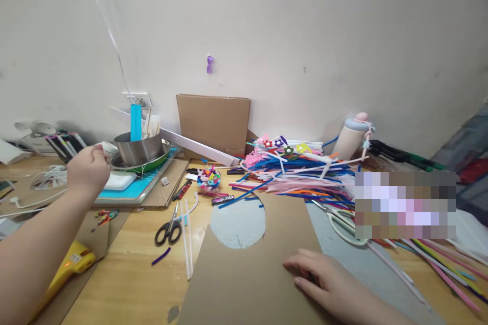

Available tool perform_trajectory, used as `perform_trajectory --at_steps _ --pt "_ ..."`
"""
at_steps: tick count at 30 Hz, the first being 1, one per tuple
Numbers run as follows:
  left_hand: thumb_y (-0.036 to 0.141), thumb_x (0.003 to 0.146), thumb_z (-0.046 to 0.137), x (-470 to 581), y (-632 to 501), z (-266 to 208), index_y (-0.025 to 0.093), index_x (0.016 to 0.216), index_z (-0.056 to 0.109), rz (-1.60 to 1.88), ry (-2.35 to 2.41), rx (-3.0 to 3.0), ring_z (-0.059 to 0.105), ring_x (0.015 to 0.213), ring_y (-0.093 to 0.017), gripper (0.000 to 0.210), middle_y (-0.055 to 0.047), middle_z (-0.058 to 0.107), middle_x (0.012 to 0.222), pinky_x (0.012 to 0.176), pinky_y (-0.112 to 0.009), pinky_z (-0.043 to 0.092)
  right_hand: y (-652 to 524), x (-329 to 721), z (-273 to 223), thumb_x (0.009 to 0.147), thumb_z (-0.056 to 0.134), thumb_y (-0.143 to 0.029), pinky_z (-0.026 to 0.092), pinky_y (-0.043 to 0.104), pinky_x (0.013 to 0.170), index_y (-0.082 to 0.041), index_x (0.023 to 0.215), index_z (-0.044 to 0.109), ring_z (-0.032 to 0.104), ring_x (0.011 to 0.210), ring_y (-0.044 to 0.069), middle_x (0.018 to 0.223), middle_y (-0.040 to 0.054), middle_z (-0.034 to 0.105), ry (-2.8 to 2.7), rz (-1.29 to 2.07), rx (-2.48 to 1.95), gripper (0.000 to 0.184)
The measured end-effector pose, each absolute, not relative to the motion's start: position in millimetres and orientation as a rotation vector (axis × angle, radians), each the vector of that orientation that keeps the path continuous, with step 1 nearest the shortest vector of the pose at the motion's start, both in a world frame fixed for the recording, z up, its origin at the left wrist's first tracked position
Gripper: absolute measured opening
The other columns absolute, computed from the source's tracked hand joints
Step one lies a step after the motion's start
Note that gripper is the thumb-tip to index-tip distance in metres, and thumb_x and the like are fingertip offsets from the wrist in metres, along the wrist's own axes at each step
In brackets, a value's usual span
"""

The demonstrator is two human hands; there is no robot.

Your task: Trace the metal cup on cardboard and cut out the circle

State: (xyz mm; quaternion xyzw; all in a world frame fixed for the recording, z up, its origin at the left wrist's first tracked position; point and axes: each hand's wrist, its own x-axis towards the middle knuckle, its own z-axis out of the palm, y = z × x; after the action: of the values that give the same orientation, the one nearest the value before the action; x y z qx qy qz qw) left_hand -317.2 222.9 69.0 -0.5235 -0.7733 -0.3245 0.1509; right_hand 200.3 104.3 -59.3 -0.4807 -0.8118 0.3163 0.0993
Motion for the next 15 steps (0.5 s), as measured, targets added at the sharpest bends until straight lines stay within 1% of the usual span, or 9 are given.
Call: perform_trajectory --at_steps 2,4,5,7,9,11,12,14,15 --pt "0.024 0.091 0.036 -326 238 75 0.006 0.102 0.055 -0.935 -2.201 -1.476 0.049 0.085 -0.019 0.028 -0.005 0.053 0.087 0.073 -0.029 0.038 106 201 -60 0.087 0.049 -0.028 0.045 0.032 0.077 -0.026 0.106 0.066 0.061 0.088 0.021 0.097 0.0051 0.066 -2.387 0.951 -1.427 0.026" --pt "0.024 0.088 0.044 -329 249 78 0.003 0.120 0.048 -0.914 -2.181 -1.508 0.049 0.100 -0.023 0.039 -0.011 0.051 0.111 0.086 -0.036 0.041 107 201 -62 0.087 0.049 -0.028 0.045 0.032 0.077 -0.026 0.106 0.067 0.061 0.087 0.020 0.096 0.0050 0.066 -2.375 0.961 -1.427 0.026" --pt "0.027 0.086 0.049 -329 253 79 0.003 0.126 0.045 -0.889 -2.176 -1.545 0.048 0.107 -0.025 0.046 -0.014 0.044 0.124 0.092 -0.040 0.040 108 201 -62 0.087 0.049 -0.028 0.045 0.031 0.077 -0.026 0.106 0.067 0.061 0.087 0.020 0.096 0.0050 0.066 -2.370 0.963 -1.426 0.026" --pt "0.041 0.081 0.058 -328 262 81 0.005 0.127 0.047 -0.818 -2.193 -1.618 0.043 0.119 -0.031 0.060 -0.018 0.029 0.142 0.100 -0.048 0.036 108 201 -63 0.087 0.048 -0.027 0.045 0.031 0.077 -0.026 0.106 0.067 0.061 0.088 0.020 0.096 0.0049 0.067 -2.364 0.965 -1.424 0.026" --pt "0.059 0.071 0.065 -327 273 82 0.003 0.124 0.051 -0.734 -2.258 -1.639 0.039 0.124 -0.038 0.078 -0.022 0.024 0.146 0.100 -0.056 0.034 109 201 -64 0.087 0.049 -0.027 0.045 0.031 0.076 -0.026 0.105 0.067 0.062 0.088 0.020 0.096 0.0044 0.067 -2.360 0.972 -1.424 0.026" --pt "0.072 0.061 0.065 -328 286 83 -0.001 0.119 0.053 -0.649 -2.356 -1.608 0.043 0.120 -0.042 0.094 -0.028 0.039 0.136 0.092 -0.060 0.037 110 201 -65 0.087 0.049 -0.026 0.045 0.031 0.076 -0.026 0.106 0.067 0.062 0.088 0.019 0.096 0.0039 0.067 -2.354 0.976 -1.426 0.026" --pt "0.075 0.058 0.064 -329 293 84 -0.003 0.115 0.055 -0.606 -2.404 -1.592 0.049 0.114 -0.042 0.098 -0.029 0.050 0.125 0.086 -0.057 0.041 110 201 -65 0.087 0.049 -0.025 0.045 0.031 0.077 -0.027 0.106 0.067 0.062 0.088 0.019 0.096 0.0037 0.067 -2.351 0.979 -1.426 0.026" --pt "0.076 0.057 0.064 -331 306 85 -0.004 0.106 0.058 -0.528 -2.468 -1.595 0.061 0.094 -0.034 0.095 -0.020 0.066 0.091 0.076 -0.044 0.046 111 201 -65 0.087 0.049 -0.025 0.045 0.030 0.077 -0.027 0.106 0.067 0.062 0.089 0.019 0.097 0.0038 0.067 -2.347 0.987 -1.421 0.026" --pt "0.075 0.058 0.064 -333 311 85 -0.003 0.101 0.060 -0.500 -2.479 -1.612 0.063 0.083 -0.028 0.090 -0.013 0.067 0.076 0.071 -0.036 0.045 111 201 -65 0.087 0.049 -0.025 0.045 0.030 0.077 -0.027 0.106 0.067 0.062 0.090 0.019 0.097 0.0039 0.067 -2.345 0.990 -1.420 0.026"
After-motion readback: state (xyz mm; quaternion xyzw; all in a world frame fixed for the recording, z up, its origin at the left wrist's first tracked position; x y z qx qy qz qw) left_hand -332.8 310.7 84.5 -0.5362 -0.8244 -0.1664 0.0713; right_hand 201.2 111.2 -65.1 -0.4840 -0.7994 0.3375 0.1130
